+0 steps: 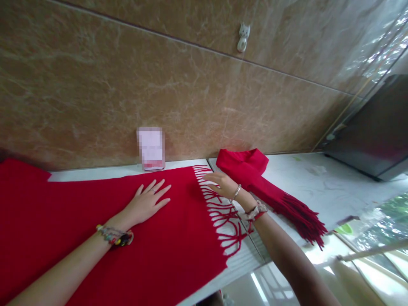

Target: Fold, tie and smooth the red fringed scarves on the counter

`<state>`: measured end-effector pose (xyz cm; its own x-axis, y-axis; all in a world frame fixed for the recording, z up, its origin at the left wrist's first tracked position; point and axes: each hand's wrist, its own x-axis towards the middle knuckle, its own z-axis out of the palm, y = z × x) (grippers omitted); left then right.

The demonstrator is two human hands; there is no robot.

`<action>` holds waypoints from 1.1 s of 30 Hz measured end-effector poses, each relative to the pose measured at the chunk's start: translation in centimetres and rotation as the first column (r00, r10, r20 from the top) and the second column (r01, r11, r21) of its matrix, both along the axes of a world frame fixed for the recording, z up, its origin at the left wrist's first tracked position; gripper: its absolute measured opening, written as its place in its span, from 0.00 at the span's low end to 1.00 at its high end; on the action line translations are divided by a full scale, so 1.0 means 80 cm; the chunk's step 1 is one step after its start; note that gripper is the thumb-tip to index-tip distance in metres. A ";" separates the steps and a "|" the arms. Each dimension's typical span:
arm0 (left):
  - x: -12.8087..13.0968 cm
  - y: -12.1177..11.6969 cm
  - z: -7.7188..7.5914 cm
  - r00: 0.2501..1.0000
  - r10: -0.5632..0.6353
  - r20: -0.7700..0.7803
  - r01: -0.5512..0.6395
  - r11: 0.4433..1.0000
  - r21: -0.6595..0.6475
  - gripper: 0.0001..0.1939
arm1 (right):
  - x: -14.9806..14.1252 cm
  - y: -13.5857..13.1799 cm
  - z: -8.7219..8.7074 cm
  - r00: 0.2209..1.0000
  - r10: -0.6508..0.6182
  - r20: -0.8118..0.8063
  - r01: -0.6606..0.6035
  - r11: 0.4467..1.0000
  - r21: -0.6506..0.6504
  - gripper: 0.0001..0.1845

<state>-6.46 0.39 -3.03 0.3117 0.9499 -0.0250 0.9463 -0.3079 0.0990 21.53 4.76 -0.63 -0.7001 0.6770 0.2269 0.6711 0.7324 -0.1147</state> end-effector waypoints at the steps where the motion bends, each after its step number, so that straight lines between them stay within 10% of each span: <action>1: -0.001 0.001 -0.001 1.000 0.000 -0.004 0.000 1.000 0.002 0.26 | -0.008 -0.004 0.001 0.994 0.106 -0.006 -0.106 0.993 -0.055 0.16; 4: -0.003 0.002 -0.004 1.000 -0.002 -0.010 0.002 1.000 0.010 0.26 | -0.019 -0.009 0.003 0.975 0.217 0.048 -0.208 0.967 -0.149 0.13; 13: 0.000 0.001 0.000 1.000 0.004 -0.021 -0.004 1.000 0.002 0.26 | 0.034 0.001 0.021 0.945 -0.143 0.293 0.174 0.981 -0.082 0.12; 22: 0.000 0.000 0.000 1.000 -0.001 0.013 0.000 1.000 0.021 0.26 | -0.014 -0.025 0.011 0.965 0.235 0.117 -0.222 0.968 -0.116 0.09; 29: 0.000 -0.001 0.002 1.000 0.005 0.027 -0.005 1.000 0.022 0.25 | 0.018 -0.019 0.028 0.939 -0.011 0.343 0.078 0.980 -0.182 0.11; 33: 0.005 -0.008 0.008 0.996 -0.086 0.008 0.085 0.992 0.092 0.25 | 0.028 -0.026 0.041 0.984 0.006 0.177 0.015 0.993 -0.117 0.10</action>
